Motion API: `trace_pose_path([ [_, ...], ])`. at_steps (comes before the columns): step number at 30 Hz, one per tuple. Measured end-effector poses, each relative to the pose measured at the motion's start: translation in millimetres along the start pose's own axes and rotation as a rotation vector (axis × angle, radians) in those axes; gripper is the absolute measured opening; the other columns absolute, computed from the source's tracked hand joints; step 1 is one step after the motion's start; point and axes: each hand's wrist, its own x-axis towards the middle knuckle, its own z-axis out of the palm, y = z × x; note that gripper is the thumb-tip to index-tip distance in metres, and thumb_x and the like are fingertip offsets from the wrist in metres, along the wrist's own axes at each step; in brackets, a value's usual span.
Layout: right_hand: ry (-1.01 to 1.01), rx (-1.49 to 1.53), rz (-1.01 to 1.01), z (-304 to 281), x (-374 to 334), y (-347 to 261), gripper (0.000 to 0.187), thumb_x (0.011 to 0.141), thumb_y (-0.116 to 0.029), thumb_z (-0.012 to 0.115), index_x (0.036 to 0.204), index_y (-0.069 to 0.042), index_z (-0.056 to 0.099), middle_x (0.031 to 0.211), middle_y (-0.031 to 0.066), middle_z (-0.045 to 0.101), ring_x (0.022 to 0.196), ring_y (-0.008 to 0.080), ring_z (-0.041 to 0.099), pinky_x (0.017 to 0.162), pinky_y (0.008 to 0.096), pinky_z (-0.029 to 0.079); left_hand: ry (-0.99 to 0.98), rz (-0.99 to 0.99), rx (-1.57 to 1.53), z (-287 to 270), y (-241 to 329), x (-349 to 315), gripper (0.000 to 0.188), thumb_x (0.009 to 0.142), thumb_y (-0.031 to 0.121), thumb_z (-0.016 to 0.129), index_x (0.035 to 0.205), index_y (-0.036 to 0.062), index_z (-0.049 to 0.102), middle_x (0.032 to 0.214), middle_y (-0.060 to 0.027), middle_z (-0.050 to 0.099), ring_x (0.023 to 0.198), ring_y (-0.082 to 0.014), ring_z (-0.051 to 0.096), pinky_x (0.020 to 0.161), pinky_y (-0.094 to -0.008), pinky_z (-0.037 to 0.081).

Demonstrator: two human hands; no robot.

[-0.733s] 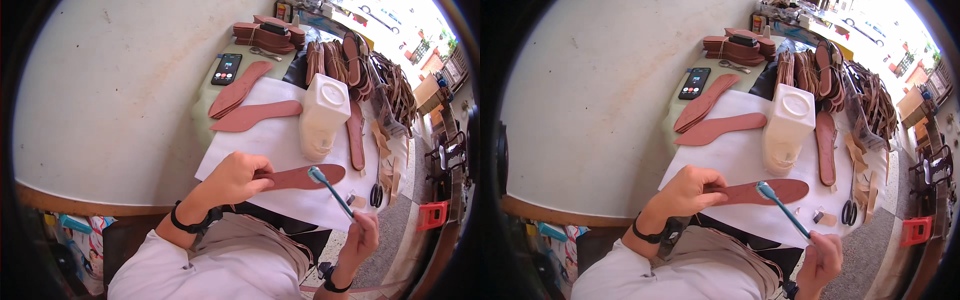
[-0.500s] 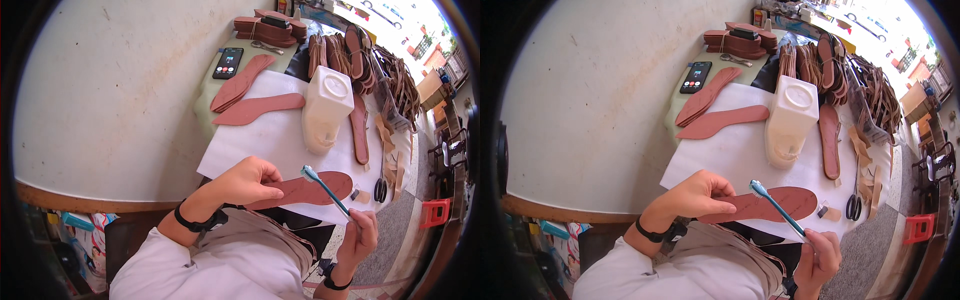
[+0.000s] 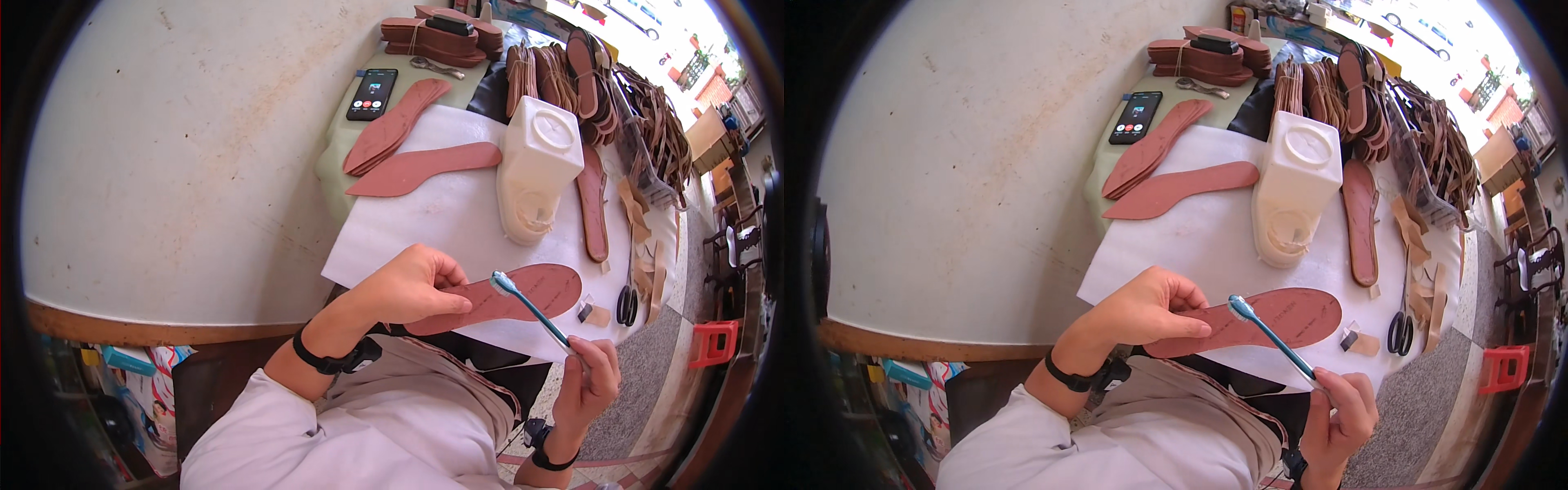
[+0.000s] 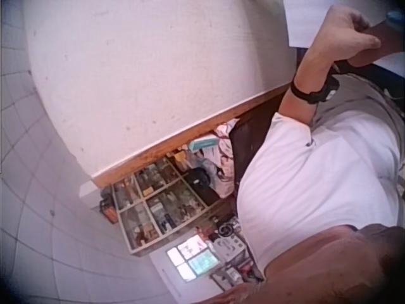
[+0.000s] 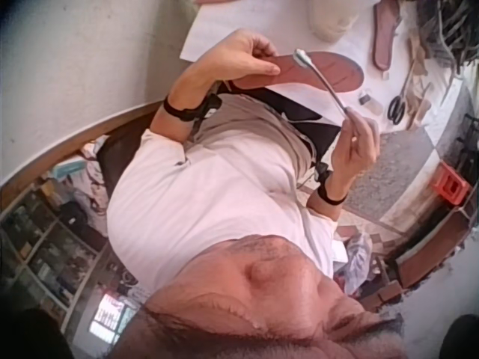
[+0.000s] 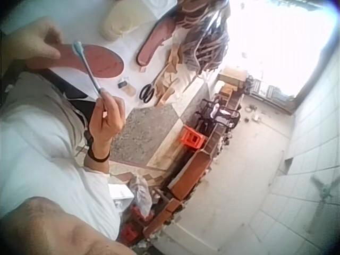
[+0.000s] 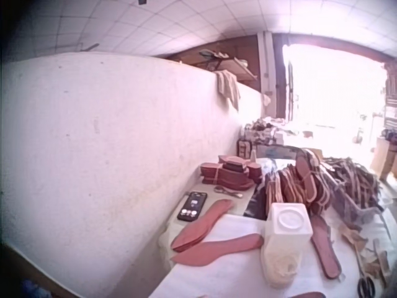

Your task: The worker is preparing shoe insoles by applying adhesive and trimming edges.

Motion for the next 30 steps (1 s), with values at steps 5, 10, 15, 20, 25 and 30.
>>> trace_pose_path([
  [5, -0.014, -0.004, 0.021, 0.7, -0.4, 1.1, 0.019, 0.081, 0.001, 0.069, 0.099, 0.003, 0.074, 0.076, 0.0113, 0.062, 0.063, 0.0177, 0.058, 0.055, 0.0271, 0.04, 0.009, 0.003, 0.0, 3.1, -2.2, 3.4, 0.018, 0.084, 0.007, 0.081, 0.095, -0.005, 0.072, 0.08, -0.0009, 0.068, 0.071, -0.0046, 0.059, 0.064, -0.0214, 0.048],
  [10, -0.032, -0.001, 0.018, 2.4, 0.3, 0.3, 0.018, 0.082, 0.001, 0.069, 0.1, 0.002, 0.074, 0.076, 0.0106, 0.062, 0.062, 0.0164, 0.057, 0.054, 0.0261, 0.04, 0.012, -0.001, 0.011, 3.5, -1.0, 3.6, 0.017, 0.084, 0.006, 0.08, 0.094, -0.0052, 0.072, 0.079, -0.001, 0.068, 0.071, -0.0047, 0.059, 0.064, -0.0214, 0.048],
  [15, -0.05, -0.017, 0.009, 2.5, 1.7, -1.0, 0.017, 0.083, 0.0, 0.07, 0.1, 0.002, 0.074, 0.076, 0.0102, 0.061, 0.06, 0.0154, 0.055, 0.053, 0.0258, 0.04, 0.022, -0.003, -0.015, 4.1, -2.3, 3.9, 0.02, 0.081, 0.008, 0.081, 0.093, -0.0064, 0.073, 0.078, -0.0039, 0.07, 0.071, -0.0072, 0.061, 0.064, -0.0236, 0.05],
  [20, -0.063, -0.032, -0.002, 2.5, 2.0, 0.6, 0.017, 0.083, 0.0, 0.069, 0.1, 0.002, 0.074, 0.076, 0.0103, 0.061, 0.059, 0.015, 0.055, 0.052, 0.0257, 0.039, 0.002, -0.007, -0.02, 4.5, -4.0, 5.0, 0.017, 0.083, 0.005, 0.08, 0.094, -0.0056, 0.073, 0.08, -0.0019, 0.07, 0.072, -0.0053, 0.06, 0.065, -0.0215, 0.049],
  [25, -0.048, -0.067, 0.003, 1.4, 2.3, 0.5, 0.019, 0.083, 0.004, 0.068, 0.101, 0.003, 0.074, 0.076, 0.0107, 0.061, 0.06, 0.016, 0.056, 0.053, 0.0258, 0.041, -0.004, -0.001, 0.001, 3.7, -4.0, 4.5, 0.017, 0.084, 0.005, 0.079, 0.096, -0.006, 0.073, 0.081, -0.0026, 0.07, 0.072, -0.0056, 0.061, 0.064, -0.0218, 0.05],
  [30, -0.021, -0.094, -0.009, -0.9, 3.3, 3.3, 0.02, 0.082, 0.006, 0.067, 0.101, 0.003, 0.074, 0.077, 0.011, 0.062, 0.061, 0.0165, 0.057, 0.053, 0.0258, 0.042, -0.007, -0.006, 0.008, 4.3, -1.6, 3.5, 0.019, 0.084, 0.006, 0.08, 0.097, -0.006, 0.073, 0.082, -0.0038, 0.071, 0.073, -0.0064, 0.063, 0.065, -0.0223, 0.051],
])
